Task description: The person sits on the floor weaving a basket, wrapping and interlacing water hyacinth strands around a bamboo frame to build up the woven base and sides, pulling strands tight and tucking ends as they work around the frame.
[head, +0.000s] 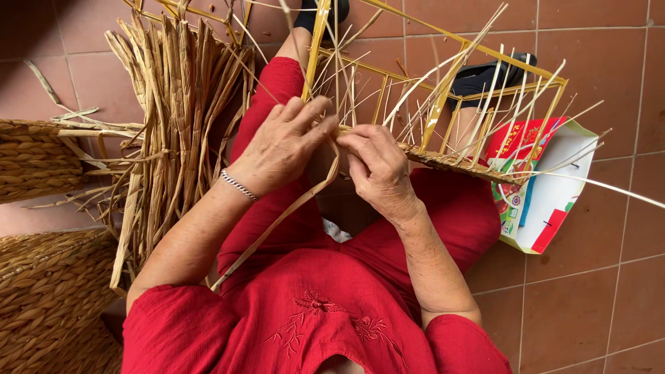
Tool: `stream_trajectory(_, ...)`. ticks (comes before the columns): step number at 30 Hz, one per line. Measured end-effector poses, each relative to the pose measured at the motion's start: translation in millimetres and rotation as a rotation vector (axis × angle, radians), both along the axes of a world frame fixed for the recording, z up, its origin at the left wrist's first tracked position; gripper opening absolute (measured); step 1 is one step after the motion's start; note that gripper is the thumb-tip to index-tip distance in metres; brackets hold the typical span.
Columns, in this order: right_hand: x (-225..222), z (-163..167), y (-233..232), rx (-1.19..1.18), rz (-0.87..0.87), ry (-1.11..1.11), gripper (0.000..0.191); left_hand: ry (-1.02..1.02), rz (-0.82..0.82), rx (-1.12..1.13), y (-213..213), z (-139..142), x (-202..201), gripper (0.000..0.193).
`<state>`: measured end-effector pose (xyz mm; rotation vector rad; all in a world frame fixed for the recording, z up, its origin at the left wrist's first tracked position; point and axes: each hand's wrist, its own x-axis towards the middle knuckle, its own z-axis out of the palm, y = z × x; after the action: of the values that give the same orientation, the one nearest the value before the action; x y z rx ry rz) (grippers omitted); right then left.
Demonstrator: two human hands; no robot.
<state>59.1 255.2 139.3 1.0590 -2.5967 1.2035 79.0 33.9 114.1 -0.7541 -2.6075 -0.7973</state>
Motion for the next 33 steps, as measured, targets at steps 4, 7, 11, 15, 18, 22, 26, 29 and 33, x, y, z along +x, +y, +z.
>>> stream_trajectory(4, -3, -9, 1, 0.011, -0.067, -0.045, 0.021, -0.056, -0.027, 0.056, 14, -3, -4, 0.034)
stream_trajectory(7, -9, -19, -4, -0.061, -0.115, -0.019, 0.022, -0.187, 0.055, 0.197, 21, -9, -4, 0.028)
stream_trajectory(11, -16, -32, -11, -0.143, -0.165, -0.366, 0.042, -0.157, 0.126, 0.399, 21, -13, -5, 0.030)
stream_trajectory(15, -13, -34, -10, -0.414, -0.151, -0.678, 0.036, -0.513, 0.226, 0.684, 16, -17, -12, 0.022)
stream_trajectory(18, -10, -25, -6, -0.301, -0.057, -0.478, 0.027, -0.472, 0.344, 0.634, 24, -22, -23, 0.025)
stream_trajectory(22, -15, -12, -6, -0.233, 0.057, -0.192, 0.025, -0.348, 0.304, 0.479, 37, -28, -31, 0.021)
stream_trajectory(26, -15, -12, -1, -0.274, -0.039, -0.253, 0.024, -0.266, 0.053, 0.415, 23, -21, -36, 0.022)
stream_trajectory(29, -10, -24, 6, -0.700, -0.154, -0.515, 0.022, -0.267, -0.096, 0.355, 12, -9, -27, 0.026)
stream_trajectory(33, -1, -44, 17, -1.079, -0.232, -0.469, 0.020, -0.181, -0.058, 0.280, 26, 2, -20, 0.027)
